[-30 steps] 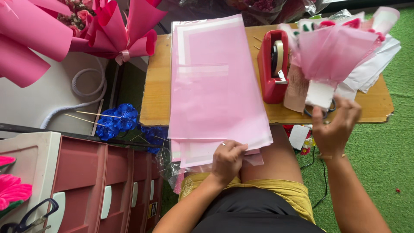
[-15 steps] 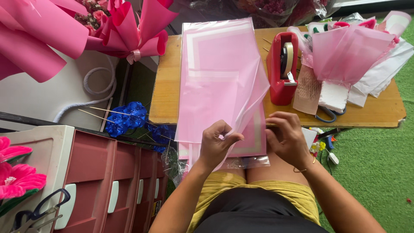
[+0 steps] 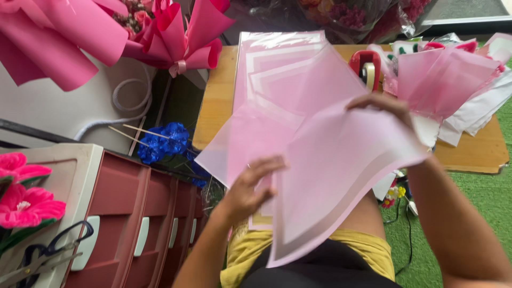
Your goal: The person prepares layers of pink wrapping paper for a bouquet by cutting them with shears and folding the sheets into fan-like shapes on a workspace.
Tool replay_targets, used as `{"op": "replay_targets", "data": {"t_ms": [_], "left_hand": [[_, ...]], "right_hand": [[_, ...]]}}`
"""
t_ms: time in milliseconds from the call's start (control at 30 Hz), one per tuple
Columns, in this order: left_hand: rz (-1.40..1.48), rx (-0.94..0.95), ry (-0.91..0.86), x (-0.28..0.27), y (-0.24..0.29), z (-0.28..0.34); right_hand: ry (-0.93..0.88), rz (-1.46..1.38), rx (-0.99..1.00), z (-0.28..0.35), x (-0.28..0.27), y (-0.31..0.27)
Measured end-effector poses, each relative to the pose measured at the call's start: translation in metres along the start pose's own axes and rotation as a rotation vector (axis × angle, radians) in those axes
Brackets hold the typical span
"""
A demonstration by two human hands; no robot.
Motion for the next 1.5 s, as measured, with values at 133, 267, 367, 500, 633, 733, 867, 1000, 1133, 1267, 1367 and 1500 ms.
{"op": "replay_targets", "data": {"t_ms": [133,267,367,500,633,733,867,1000,1133,1267,1367,1500], "left_hand": [[-0.433,-0.411,-0.2,0.015,-0.107,-0.022],[-0.702,-0.385,-0.199,0.027,-0.143,-0.035],[-0.827,-0.116,-0.051,0.046,-0.131,-0.024],[-0.566,0.294,0.077,0.096,-0.126,0.017],[-0.332,0.331,0.405,0.081,-0.083,0.022],[0.032,0.322,0.377,0.066,-0.068,0.03],[0.604,-0.039,0.15,0.074,-0.084,0.044],[0.589,-0.422,0.157,0.086,-0.088,0.07],[0.566,-0.671,0.234,0.09,-0.092,0.082],[0.599,-0.949,0.355,0.099,-0.107,0.09],[0.585,-0.98,0.405,0.099,-0.109,0.092],[0.302,-0.926,0.383,0.097,-0.116,0.106]], "right_hand": [[-0.097,0.037,-0.091,-0.01,-0.039,-0.036],[-0.322,0.117,0.032,0.052,-0.092,0.118],[-0.482,0.045,0.064,0.117,-0.128,0.21],[-0.51,0.009,0.237,0.168,-0.077,0.178],[-0.088,0.118,0.329,0.134,-0.02,-0.059],[-0.148,0.296,0.191,0.256,-0.06,0.1],[-0.079,0.236,0.451,0.368,-0.075,0.131],[-0.161,-0.227,0.879,0.25,0.012,-0.004],[-0.115,-0.771,0.941,0.247,0.077,-0.001],[-0.105,-0.354,1.14,0.233,0.106,0.015],[-0.038,-0.284,1.198,0.22,0.114,0.019],[0.103,-0.38,1.375,0.209,0.122,0.02]]}}
Point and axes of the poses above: each hand's wrist, its own z-axis away from the middle knuckle, its own x-axis out of the palm, y = z × x, the point moved 3 cm from there along -z, towards the middle knuckle, and after that the axes turned 8 degrees about -y, right-handed, at the moved point
